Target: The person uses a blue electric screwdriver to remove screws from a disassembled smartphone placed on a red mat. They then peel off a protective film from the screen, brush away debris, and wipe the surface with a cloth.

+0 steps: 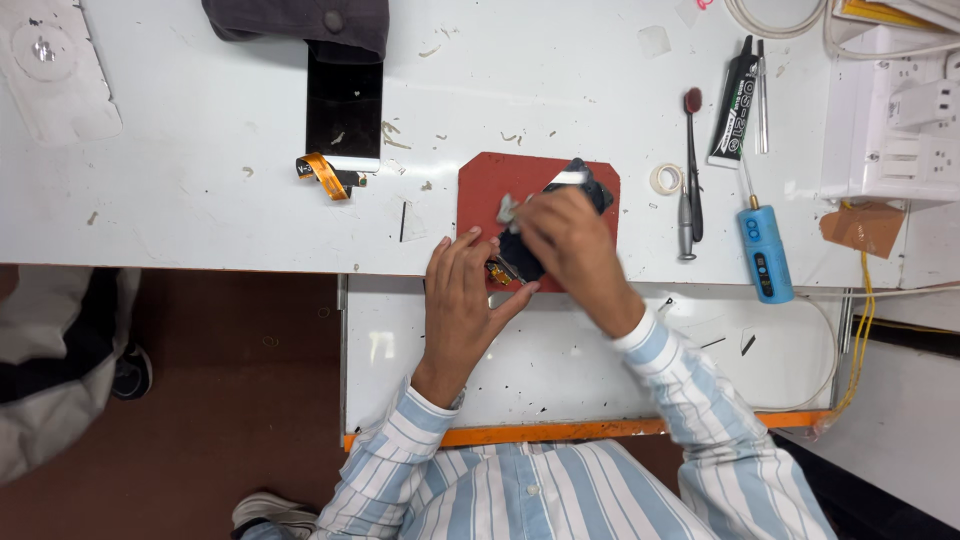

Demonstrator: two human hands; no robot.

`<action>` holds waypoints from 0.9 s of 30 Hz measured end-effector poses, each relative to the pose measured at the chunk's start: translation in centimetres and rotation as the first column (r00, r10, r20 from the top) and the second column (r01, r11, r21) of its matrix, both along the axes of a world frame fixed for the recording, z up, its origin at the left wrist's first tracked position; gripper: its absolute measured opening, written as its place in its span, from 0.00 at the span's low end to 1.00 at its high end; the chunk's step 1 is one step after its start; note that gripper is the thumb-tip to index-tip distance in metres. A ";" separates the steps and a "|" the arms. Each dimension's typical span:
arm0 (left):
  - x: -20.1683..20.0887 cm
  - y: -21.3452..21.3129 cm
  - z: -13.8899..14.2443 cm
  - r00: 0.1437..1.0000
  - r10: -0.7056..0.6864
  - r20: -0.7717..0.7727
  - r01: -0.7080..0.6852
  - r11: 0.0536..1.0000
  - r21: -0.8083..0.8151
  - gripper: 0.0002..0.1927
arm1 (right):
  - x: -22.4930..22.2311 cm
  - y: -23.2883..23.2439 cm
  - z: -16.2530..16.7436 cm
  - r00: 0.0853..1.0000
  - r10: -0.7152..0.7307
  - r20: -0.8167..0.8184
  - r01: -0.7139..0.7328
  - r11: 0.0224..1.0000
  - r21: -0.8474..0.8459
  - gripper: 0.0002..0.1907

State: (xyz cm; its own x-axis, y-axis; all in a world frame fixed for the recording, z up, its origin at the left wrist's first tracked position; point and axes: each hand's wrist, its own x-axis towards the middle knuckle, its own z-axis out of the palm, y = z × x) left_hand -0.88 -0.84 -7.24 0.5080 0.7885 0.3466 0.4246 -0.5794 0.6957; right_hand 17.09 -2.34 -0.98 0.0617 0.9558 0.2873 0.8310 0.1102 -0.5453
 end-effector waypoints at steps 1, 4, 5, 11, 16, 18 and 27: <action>0.0 0.0 0.0 1.000 -0.001 0.003 0.001 1.000 0.009 0.36 | 0.0 -0.1 -0.2 0.998 -0.058 0.018 0.058 0.998 -0.001 0.10; 0.0 0.0 0.0 1.000 0.005 0.006 -0.005 1.000 0.016 0.35 | 0.3 -0.2 -0.6 0.994 -0.095 0.047 0.095 0.995 -0.003 0.09; -0.1 0.0 0.0 1.000 0.010 0.005 -0.010 1.000 0.017 0.36 | 0.3 -0.1 -0.7 0.999 -0.024 0.026 0.024 1.000 -0.010 0.10; -0.1 0.1 0.0 1.000 0.002 0.011 -0.002 1.000 0.013 0.35 | 0.2 0.3 0.3 0.997 -0.071 0.003 0.071 0.997 -0.022 0.09; 0.0 0.1 0.1 1.000 0.002 0.005 -0.002 1.000 0.015 0.35 | 0.3 0.7 1.6 0.992 0.004 -0.123 -0.017 0.995 -0.103 0.10; 0.0 0.0 0.1 1.000 0.005 0.005 -0.005 1.000 0.014 0.36 | 0.4 0.8 1.7 0.990 -0.080 -0.118 0.068 0.993 -0.101 0.10; -0.1 0.1 0.2 1.000 0.004 0.000 -0.004 1.000 0.002 0.35 | 0.2 0.7 1.4 0.996 -0.043 -0.073 0.046 0.998 0.032 0.07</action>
State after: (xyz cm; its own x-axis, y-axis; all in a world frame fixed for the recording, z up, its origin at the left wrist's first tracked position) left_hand -0.98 -0.78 -7.08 0.5047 0.7900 0.3481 0.4268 -0.5788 0.6948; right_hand 17.30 -1.65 0.42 0.1258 0.9417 0.3120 0.7937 0.0931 -0.6011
